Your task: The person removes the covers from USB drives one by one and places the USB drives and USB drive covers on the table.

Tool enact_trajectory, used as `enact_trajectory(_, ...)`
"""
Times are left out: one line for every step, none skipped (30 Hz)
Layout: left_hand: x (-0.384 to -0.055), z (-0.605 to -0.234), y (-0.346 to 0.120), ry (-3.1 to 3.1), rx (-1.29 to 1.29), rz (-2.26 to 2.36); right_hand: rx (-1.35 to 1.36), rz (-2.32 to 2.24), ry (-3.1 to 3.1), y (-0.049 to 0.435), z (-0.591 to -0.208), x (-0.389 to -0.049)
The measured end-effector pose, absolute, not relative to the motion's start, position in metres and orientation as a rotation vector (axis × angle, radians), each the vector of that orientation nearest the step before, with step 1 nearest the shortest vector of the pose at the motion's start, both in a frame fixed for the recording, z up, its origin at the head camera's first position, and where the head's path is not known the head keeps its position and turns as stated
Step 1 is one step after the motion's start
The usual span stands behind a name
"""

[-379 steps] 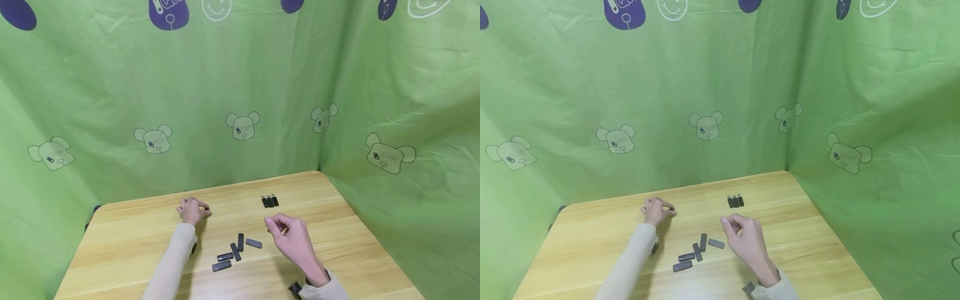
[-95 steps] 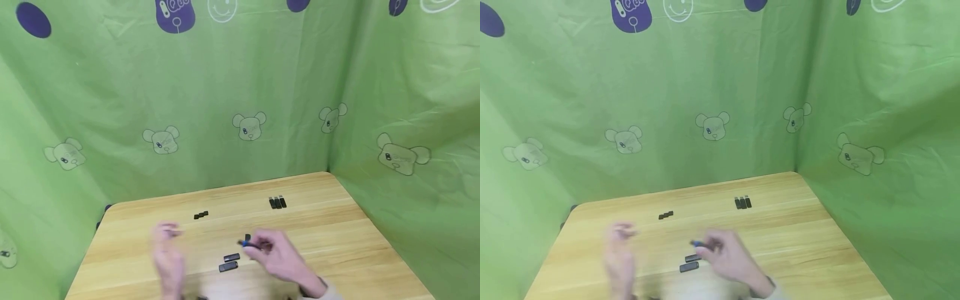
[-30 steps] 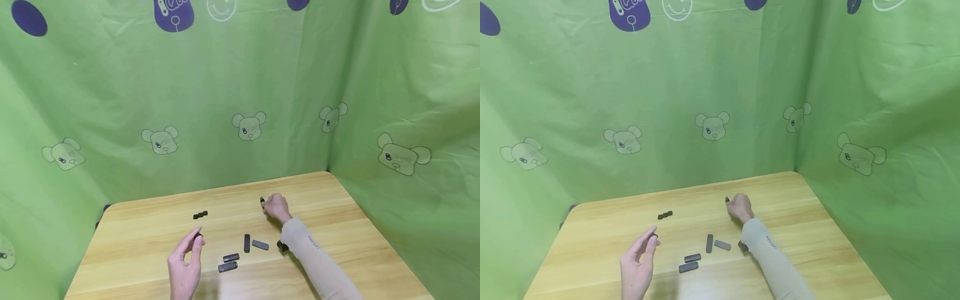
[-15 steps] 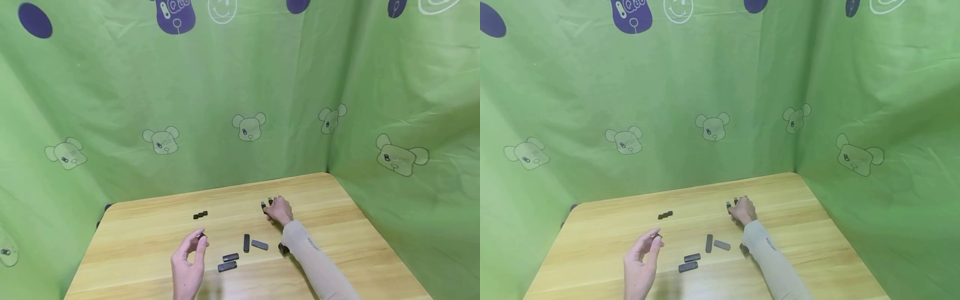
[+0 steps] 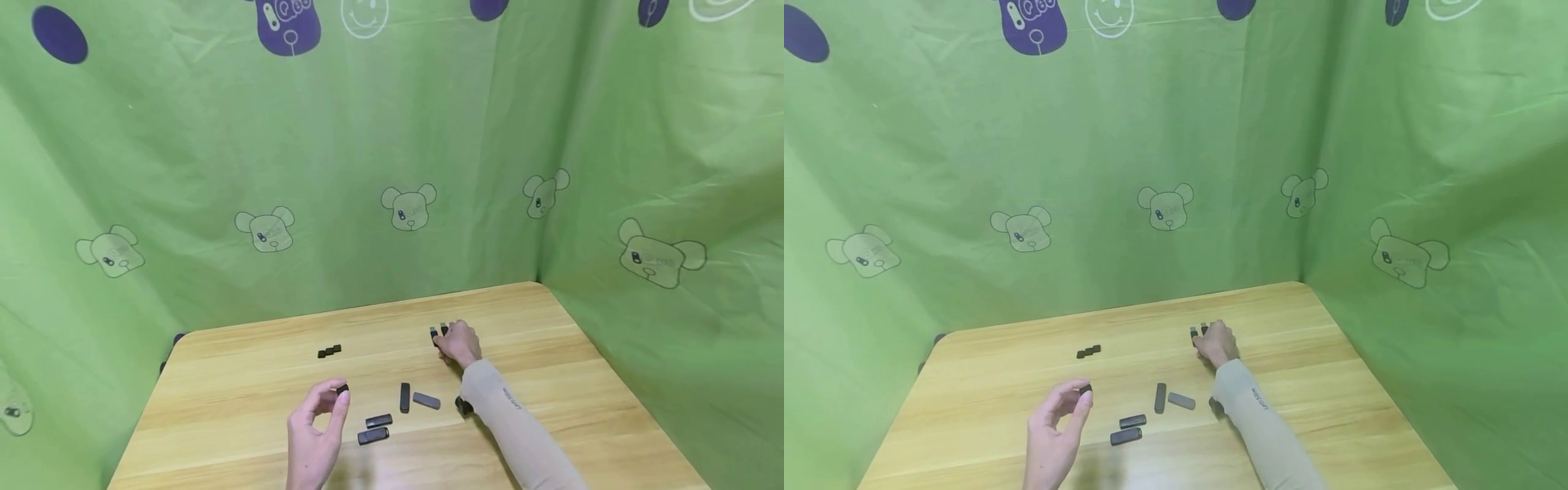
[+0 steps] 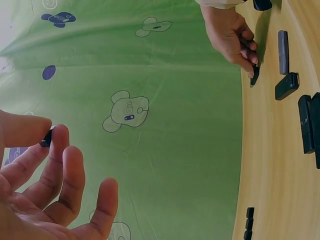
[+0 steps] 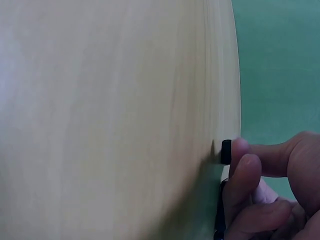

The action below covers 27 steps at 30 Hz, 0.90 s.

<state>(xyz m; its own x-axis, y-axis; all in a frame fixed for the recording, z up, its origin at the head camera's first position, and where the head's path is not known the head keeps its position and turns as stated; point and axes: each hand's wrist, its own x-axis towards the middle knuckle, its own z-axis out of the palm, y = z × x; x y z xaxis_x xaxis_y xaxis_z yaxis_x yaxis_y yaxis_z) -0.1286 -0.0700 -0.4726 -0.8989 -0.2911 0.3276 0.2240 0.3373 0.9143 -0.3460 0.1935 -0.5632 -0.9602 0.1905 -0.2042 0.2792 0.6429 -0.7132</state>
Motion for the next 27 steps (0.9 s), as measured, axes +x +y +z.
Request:
enact_trajectory(-0.128, -0.472, -0.07, -2.171, 0.063, -1.593, 0.4, -1.225, 2.742, 0.194, -0.564, -0.346)
enact_trajectory(-0.128, -0.472, -0.07, -2.173, 0.07, -1.6, 0.404, -1.23, 2.738, 0.194, -0.564, -0.346)
enact_trajectory(-0.128, -0.472, -0.07, -2.176, 0.075, -1.608, 0.411, -1.234, 2.734, 0.194, -0.565, -0.347)
enact_trajectory(-0.128, -0.472, -0.07, -2.181, 0.083, -1.612, 0.412, -1.238, 2.734, 0.194, -0.565, -0.347)
enact_trajectory(-0.128, -0.472, -0.07, -2.185, 0.09, -1.617, 0.419, -1.242, 2.73, 0.194, -0.565, -0.348)
enact_trajectory(-0.128, -0.472, -0.071, -2.191, 0.097, -1.625, 0.423, -1.24, 2.73, 0.194, -0.566, -0.348)
enact_trajectory(-0.128, -0.472, -0.071, -2.199, 0.103, -1.633, 0.428, -1.237, 2.731, 0.194, -0.566, -0.349)
enact_trajectory(-0.128, -0.472, -0.071, -2.207, 0.109, -1.637, 0.431, -1.235, 2.731, 0.194, -0.567, -0.349)
enact_trajectory(-0.128, -0.472, -0.071, -2.216, 0.113, -1.637, 0.433, -1.23, 2.733, 0.194, -0.567, -0.35)
enact_trajectory(-0.128, -0.473, -0.072, -2.223, 0.113, -1.639, 0.433, -1.222, 2.737, 0.194, -0.567, -0.35)
enact_trajectory(-0.128, -0.473, -0.072, -2.229, 0.108, -1.638, 0.431, -1.216, 2.739, 0.194, -0.567, -0.35)
enact_trajectory(-0.129, -0.474, -0.072, -2.235, 0.104, -1.637, 0.429, -1.21, 2.742, 0.195, -0.567, -0.35)
enact_trajectory(-0.13, -0.475, -0.073, -2.241, 0.097, -1.635, 0.427, -1.211, 2.742, 0.194, -0.566, -0.35)
enact_trajectory(-0.131, -0.476, -0.073, -2.248, 0.089, -1.631, 0.429, -1.217, 2.741, 0.194, -0.564, -0.35)
enact_trajectory(-0.133, -0.477, -0.074, -2.256, 0.081, -1.624, 0.431, -1.224, 2.744, 0.194, -0.563, -0.349)
enact_trajectory(-0.135, -0.478, -0.074, -2.267, 0.071, -1.616, 0.434, -1.237, 2.747, 0.194, -0.561, -0.349)
enact_trajectory(-0.137, -0.479, -0.075, -2.28, 0.058, -1.601, 0.431, -1.257, 2.753, 0.193, -0.558, -0.349)
enact_trajectory(-0.14, -0.479, -0.076, -2.292, 0.051, -1.589, 0.432, -1.269, 2.761, 0.192, -0.556, -0.348)
enact_trajectory(-0.142, -0.48, -0.077, -2.302, 0.038, -1.577, 0.42, -1.284, 2.775, 0.192, -0.553, -0.347)
enact_trajectory(-0.145, -0.481, -0.078, -2.312, 0.024, -1.562, 0.411, -1.293, 2.791, 0.192, -0.551, -0.346)
enact_trajectory(-0.149, -0.482, -0.079, -2.318, 0.006, -1.545, 0.396, -1.302, 2.809, 0.191, -0.548, -0.345)
enact_trajectory(-0.152, -0.482, -0.08, -2.323, -0.018, -1.522, 0.379, -1.312, 2.822, 0.191, -0.546, -0.343)
enact_trajectory(-0.156, -0.483, -0.081, -2.318, -0.044, -1.504, 0.364, -1.315, 2.838, 0.191, -0.543, -0.342)
enact_trajectory(-0.159, -0.484, -0.082, -2.311, -0.064, -1.491, 0.351, -1.316, 2.854, 0.19, -0.541, -0.341)
enact_trajectory(-0.163, -0.484, -0.083, -2.303, -0.086, -1.473, 0.338, -1.324, 2.867, 0.19, -0.539, -0.339)
enact_trajectory(-0.167, -0.485, -0.084, -2.293, -0.109, -1.45, 0.327, -1.333, 2.879, 0.19, -0.536, -0.338)
enact_trajectory(-0.171, -0.485, -0.085, -2.283, -0.129, -1.426, 0.316, -1.346, 2.888, 0.19, -0.533, -0.336)
